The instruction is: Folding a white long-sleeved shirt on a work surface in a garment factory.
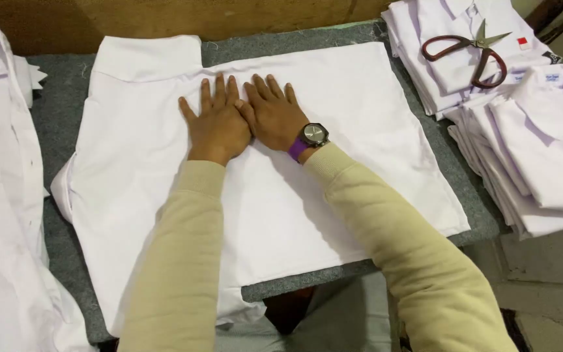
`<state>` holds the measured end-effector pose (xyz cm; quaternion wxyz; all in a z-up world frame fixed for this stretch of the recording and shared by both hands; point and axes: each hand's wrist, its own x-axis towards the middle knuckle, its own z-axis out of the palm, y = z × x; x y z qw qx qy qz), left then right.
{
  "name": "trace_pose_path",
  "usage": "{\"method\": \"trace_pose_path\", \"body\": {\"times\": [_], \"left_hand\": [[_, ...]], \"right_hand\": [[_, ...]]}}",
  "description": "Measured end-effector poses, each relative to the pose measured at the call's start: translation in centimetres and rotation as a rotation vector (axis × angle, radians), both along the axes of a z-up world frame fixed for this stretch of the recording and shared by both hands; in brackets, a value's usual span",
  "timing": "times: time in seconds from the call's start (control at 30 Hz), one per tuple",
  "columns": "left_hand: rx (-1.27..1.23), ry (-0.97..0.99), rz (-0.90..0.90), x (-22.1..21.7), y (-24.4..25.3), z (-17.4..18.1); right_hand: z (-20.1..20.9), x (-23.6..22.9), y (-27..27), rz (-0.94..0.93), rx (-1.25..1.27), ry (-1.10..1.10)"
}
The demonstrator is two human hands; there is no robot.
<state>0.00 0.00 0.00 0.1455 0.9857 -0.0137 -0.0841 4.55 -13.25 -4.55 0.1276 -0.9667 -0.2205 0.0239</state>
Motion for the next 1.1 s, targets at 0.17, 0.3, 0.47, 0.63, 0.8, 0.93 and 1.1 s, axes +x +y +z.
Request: {"method": "trace_pose_path", "body": {"times": [0.17,0.3,0.47,0.63,0.8,0.93,1.1], "left_hand": [[0.023,0.02,0.064,0.5,4.4,0.6],[0.043,0.058,0.353,0.6,9.7,1.2],[0.015,0.099,0.575,1.5,11.4,0.6],[0.07,0.019,0.667,2.3,10.8,-0.2],[0.191,-0.381,0.125,4.2,3.2,-2.4],[0.107,-0.191,-0.007,5.2,1.1,-4.3],[0.047,-0.081,0.158,3.6,5.8,-1.2]], "right_hand": [[3.5,0.5,-6.3,-0.072,-0.097,0.069],[2.4,3.8,-13.7,-0.256,-0.027,0.1],[1.8,4.2,-15.6,-0.328,-0.007,0.106],[2.3,4.0,-14.5,-0.331,0.0,0.082],[2.4,4.3,-5.4,-0.042,0.014,-0.16],[-0.5,3.6,0.3,0.182,0.194,-0.007],[2.7,3.2,-4.2,-0.049,-0.011,0.056]]}}
